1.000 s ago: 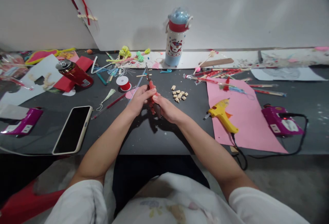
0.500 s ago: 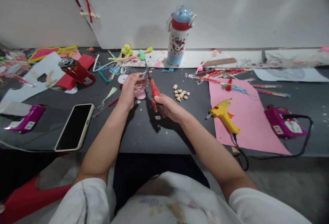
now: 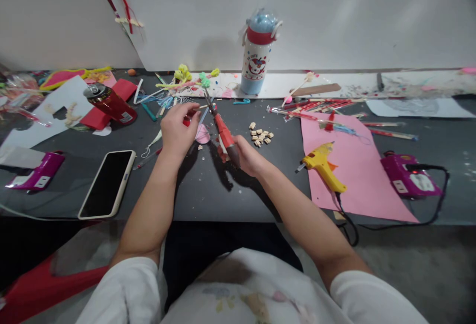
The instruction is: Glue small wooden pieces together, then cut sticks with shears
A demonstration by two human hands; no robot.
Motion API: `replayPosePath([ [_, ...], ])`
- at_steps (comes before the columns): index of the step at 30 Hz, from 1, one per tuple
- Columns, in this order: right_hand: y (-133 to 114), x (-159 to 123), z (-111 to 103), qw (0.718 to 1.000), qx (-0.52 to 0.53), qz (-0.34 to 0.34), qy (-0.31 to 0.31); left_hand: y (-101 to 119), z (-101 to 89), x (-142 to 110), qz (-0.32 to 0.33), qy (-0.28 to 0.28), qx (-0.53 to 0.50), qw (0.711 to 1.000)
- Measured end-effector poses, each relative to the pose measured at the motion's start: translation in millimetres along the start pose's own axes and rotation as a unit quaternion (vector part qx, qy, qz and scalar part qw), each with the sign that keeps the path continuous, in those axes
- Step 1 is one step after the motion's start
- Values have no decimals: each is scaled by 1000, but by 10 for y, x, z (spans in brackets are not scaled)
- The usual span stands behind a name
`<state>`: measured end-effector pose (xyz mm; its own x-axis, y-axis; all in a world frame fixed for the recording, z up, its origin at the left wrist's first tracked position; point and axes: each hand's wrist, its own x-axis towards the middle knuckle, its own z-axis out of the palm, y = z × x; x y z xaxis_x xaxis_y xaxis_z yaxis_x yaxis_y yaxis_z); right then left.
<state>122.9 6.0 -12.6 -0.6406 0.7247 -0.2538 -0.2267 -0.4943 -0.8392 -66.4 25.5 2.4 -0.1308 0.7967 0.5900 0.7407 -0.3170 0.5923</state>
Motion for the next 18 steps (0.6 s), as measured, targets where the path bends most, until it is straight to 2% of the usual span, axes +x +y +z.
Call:
replayPosePath([
  [5,18,-5,-7,1000,-8,-10,-8,-51,1,10,-10,11,-13,1000],
  [12,35,-8,-32,999,-19,-31,-33,-32,-28,42,9,41,-12,999],
  [18,147,79,-87,997,-17,-57,-39,-12,-52,38,-4,35,-7,999],
])
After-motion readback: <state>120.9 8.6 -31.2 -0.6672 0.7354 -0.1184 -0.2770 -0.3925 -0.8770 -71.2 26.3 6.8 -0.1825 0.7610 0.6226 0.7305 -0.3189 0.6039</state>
